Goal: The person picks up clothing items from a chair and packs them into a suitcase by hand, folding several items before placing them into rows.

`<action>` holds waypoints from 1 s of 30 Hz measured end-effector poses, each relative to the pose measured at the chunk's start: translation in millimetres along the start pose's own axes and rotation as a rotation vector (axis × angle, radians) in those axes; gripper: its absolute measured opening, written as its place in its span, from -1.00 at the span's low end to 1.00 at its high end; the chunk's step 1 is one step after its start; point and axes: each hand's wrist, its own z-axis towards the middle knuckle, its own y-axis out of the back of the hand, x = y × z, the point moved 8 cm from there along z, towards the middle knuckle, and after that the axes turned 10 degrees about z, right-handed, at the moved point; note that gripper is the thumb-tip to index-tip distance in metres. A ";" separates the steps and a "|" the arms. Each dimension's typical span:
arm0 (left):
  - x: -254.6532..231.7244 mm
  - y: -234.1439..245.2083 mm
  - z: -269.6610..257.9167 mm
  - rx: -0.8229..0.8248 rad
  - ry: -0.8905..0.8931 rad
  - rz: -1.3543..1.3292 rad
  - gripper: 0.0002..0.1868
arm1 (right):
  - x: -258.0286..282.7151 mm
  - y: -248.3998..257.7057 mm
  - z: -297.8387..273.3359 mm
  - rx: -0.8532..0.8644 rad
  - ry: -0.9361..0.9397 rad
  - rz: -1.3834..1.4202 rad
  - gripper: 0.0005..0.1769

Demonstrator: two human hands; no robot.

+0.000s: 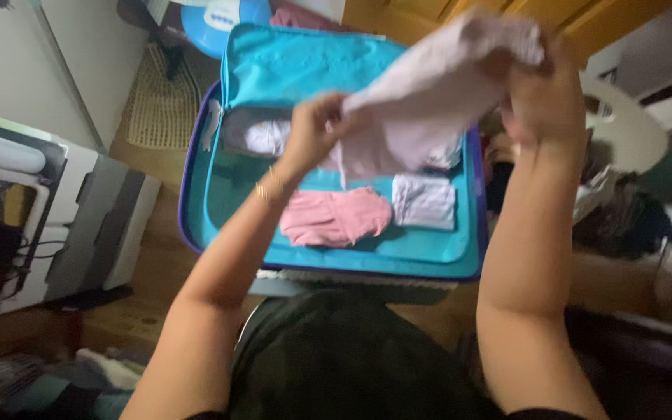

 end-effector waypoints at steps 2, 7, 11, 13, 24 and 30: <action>3.8 19.7 8.2 -0.069 0.051 0.253 -0.70 | -13.0 -20.8 16.1 0.254 0.132 0.485 -0.48; -48.5 51.1 5.5 -0.122 -0.401 0.707 -0.75 | -49.1 -30.5 -19.3 0.327 0.065 0.494 -0.64; 0.5 36.6 -52.0 0.057 -0.362 0.738 -0.78 | -65.5 -88.1 -120.0 0.687 -0.207 0.733 -0.80; 59.2 11.0 -104.4 0.253 -0.096 0.691 -0.90 | -84.9 -122.3 -166.3 0.835 -0.246 0.375 -0.75; 199.8 -21.2 -208.9 0.388 0.839 0.206 -0.59 | -301.9 -112.4 -208.4 0.483 -0.752 0.222 -0.75; 209.8 -44.3 -206.6 0.194 0.936 -0.017 -0.35 | -400.2 -127.0 -220.2 0.388 -0.841 -0.248 -0.71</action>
